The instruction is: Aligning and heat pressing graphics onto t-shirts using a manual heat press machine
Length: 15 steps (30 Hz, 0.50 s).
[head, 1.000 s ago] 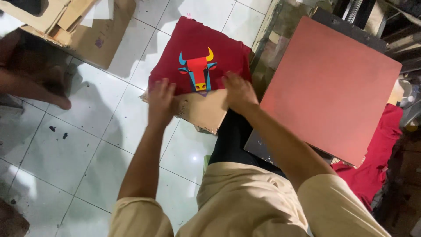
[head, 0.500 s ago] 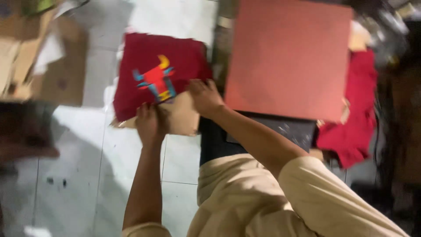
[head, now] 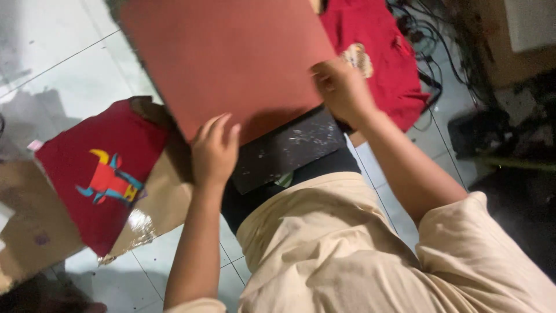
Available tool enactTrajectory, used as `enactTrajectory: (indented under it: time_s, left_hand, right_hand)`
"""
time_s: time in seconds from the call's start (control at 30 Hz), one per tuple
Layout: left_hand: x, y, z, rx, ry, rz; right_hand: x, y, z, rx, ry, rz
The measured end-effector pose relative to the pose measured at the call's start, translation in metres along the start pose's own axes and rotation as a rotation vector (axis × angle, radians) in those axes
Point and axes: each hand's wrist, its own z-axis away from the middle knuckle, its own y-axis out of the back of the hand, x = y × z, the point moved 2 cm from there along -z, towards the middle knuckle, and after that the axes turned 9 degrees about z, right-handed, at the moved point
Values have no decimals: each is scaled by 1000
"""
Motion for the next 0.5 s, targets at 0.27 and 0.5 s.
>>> enactTrajectory:
  time_s: [0.27,0.5]
  left_hand:
    - [56,-149,-60,-151,-266,43]
    - [79,-183,-62,-277,-270,6]
  right_hand:
    - [190,-52,86,-120,-518,297]
    - [196,-94,109,-409,-704,327]
